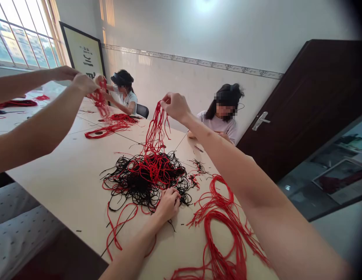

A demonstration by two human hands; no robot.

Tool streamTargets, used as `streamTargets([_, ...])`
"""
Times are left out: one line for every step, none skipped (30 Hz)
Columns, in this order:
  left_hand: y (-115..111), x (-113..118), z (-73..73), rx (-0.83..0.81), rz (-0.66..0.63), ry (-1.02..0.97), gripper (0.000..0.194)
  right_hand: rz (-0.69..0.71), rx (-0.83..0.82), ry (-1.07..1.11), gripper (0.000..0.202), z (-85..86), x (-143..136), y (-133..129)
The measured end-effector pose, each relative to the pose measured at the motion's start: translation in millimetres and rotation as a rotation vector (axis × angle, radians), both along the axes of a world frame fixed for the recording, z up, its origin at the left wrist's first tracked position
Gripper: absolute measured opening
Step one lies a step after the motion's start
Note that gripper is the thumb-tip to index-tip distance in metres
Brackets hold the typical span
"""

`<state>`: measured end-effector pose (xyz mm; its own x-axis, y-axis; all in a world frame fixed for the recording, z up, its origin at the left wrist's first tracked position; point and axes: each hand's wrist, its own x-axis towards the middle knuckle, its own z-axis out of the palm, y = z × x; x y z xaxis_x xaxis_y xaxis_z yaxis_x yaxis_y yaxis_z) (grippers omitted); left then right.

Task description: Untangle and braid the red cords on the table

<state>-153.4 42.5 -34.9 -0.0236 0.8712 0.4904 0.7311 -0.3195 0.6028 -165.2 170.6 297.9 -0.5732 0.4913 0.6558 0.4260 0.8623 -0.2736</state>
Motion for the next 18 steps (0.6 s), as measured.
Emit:
streamTargets([0.1,0.0,0.1,-0.002,-0.001,-0.009,0.016,-0.003,-0.005,0.029,0.008,1.9,3.4,-0.4])
streamTargets([0.2,0.2,0.2,-0.003,-0.001,-0.017,0.016,-0.006,-0.009,0.045,0.008,3.6,7.1,-0.5])
streamTargets([0.2,0.3,0.3,-0.005,-0.002,-0.026,0.016,-0.010,-0.009,0.051,0.009,4.8,11.2,-0.4])
streamTargets([0.3,0.5,0.3,-0.006,-0.004,-0.036,0.016,-0.018,-0.002,0.052,0.010,5.5,15.6,-0.1])
streamTargets([0.4,0.7,0.3,-0.007,-0.006,-0.047,0.016,-0.025,0.008,0.039,0.011,5.5,20.3,0.1])
streamTargets([0.5,0.8,0.2,-0.007,-0.009,-0.061,0.016,-0.031,0.016,0.007,0.012,4.7,25.1,0.3])
streamTargets([0.7,0.9,0.0,-0.007,-0.013,-0.077,0.016,-0.034,0.022,-0.041,0.012,3.2,30.0,0.2])
streamTargets([1.0,0.9,-0.1,-0.008,-0.017,-0.097,0.016,-0.036,0.026,-0.087,0.012,1.1,34.8,-0.1])
streamTargets([1.5,0.7,-0.3,-0.009,-0.023,-0.120,0.017,-0.039,0.029,-0.113,0.013,-1.7,39.2,-0.7])
streamTargets([2.1,0.4,-0.5,-0.011,-0.029,-0.147,0.017,-0.044,0.029,-0.115,0.015,-4.9,43.2,-1.6])
streamTargets([2.9,-0.1,-0.6,-0.013,-0.034,-0.178,0.017,-0.051,0.023,-0.104,0.016,-8.4,46.9,-2.8])
streamTargets([3.8,-0.7,-0.6,-0.015,-0.039,-0.214,0.017,-0.059,0.014,-0.092,0.017,-12.1,50.2,-4.3])
streamTargets([4.7,-1.4,-0.3,-0.017,-0.043,-0.253,0.016,-0.067,0.003,-0.090,0.018,-15.7,53.3,-6.1])
streamTargets([5.5,-2.1,0.2,-0.020,-0.047,-0.296,0.015,-0.077,-0.010,-0.091,0.018,-19.2,56.5,-8.2])
streamTargets([6.1,-2.9,1.0,-0.023,-0.052,-0.343,0.015,-0.087,-0.025,-0.086,0.017,-22.4,60.0,-10.7])
streamTargets([6.3,-3.6,2.2,-0.027,-0.060,-0.394,0.014,-0.097,-0.040,-0.064,0.018,-25.2,63.9,-13.6])
streamTargets([6.1,-4.0,3.8,-0.031,-0.074,-0.448,0.013,-0.104,-0.057,-0.024,0.018,-27.8,68.6,-17.1])
streamTargets([5.6,-4.2,5.9,-0.035,-0.094,-0.507,0.014,-0.106,-0.077,0.020,0.019,-30.3,74.2,-21.2])
